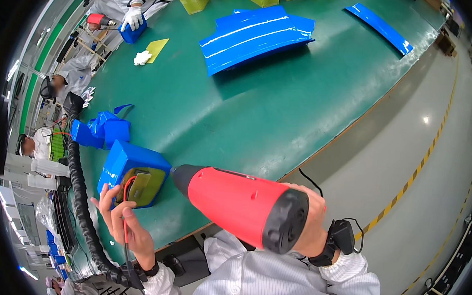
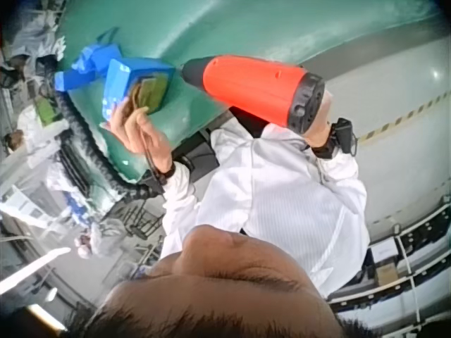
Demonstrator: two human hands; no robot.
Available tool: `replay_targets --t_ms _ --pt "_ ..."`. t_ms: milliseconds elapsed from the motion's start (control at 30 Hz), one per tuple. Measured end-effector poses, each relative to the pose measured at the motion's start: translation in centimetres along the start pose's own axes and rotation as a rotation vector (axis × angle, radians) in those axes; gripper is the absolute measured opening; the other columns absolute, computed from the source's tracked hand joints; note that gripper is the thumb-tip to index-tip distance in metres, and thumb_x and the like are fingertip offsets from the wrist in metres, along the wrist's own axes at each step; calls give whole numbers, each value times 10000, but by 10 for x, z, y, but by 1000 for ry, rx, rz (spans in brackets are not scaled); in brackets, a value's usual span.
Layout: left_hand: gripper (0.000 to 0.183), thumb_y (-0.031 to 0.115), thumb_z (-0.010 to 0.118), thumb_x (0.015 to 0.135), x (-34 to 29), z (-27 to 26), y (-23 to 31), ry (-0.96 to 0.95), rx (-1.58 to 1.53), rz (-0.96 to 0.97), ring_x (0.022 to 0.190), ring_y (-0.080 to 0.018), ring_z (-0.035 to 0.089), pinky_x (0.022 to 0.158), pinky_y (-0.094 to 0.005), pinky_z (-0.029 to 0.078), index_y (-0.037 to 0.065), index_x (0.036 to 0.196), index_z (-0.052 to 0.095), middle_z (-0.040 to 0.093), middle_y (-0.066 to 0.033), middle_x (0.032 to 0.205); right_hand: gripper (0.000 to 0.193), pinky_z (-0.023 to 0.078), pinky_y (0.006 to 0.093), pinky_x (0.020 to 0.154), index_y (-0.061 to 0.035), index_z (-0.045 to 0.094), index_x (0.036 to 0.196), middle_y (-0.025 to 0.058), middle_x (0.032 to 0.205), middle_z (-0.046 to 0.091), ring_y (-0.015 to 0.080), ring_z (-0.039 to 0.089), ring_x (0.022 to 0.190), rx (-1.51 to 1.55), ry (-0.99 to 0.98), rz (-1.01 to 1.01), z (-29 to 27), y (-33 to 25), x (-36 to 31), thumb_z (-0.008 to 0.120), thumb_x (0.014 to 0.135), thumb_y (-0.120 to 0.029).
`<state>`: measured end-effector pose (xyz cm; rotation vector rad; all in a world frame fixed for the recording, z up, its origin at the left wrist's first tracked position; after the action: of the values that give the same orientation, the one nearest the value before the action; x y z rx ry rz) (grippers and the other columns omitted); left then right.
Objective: Apply heat to shrink blue plastic casing around battery components using a heat gun.
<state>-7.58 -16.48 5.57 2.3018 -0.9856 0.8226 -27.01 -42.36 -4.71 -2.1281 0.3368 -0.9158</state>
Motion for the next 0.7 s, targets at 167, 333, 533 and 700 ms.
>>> replay_targets --t_ms 167,333,533,700 --pt "256 168 480 1043 1 0 2 13 15 -40 1360 -412 520 1241 -662 130 51 926 677 638 -134 1275 379 542 376 667 -24 722 966 121 925 746 305 706 753 18 53 -13 5 -8 7 782 662 -243" --pt "258 150 470 1044 -1 -2 0 8 27 -45 1363 -413 518 1243 -661 124 44 946 684 640 -134 1276 376 554 391 691 -12 714 958 136 940 742 322 702 758 -1 -13 19 12 0 -5 775 658 -230" --pt "262 176 465 1054 -3 -1 -2 8 22 -28 1364 -386 520 1257 -619 133 30 969 665 656 -140 1254 397 561 411 696 -1 707 946 146 924 732 344 697 766 -3 -14 35 11 -3 -7 778 627 -227" --pt "263 171 472 1050 -3 -2 -3 22 11 -34 1362 -391 522 1255 -624 139 30 961 674 660 -140 1250 411 558 411 691 2 709 951 141 901 722 342 692 757 38 11 -8 2 -12 3 777 618 -229"
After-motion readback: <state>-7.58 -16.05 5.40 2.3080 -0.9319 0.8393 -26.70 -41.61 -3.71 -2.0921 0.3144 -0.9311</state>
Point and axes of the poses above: each hand's wrist, its own x-axis towards the middle knuckle, its own z-axis out of the palm, y = z × x, the point moved 6 cm from there along x, towards the middle knuckle
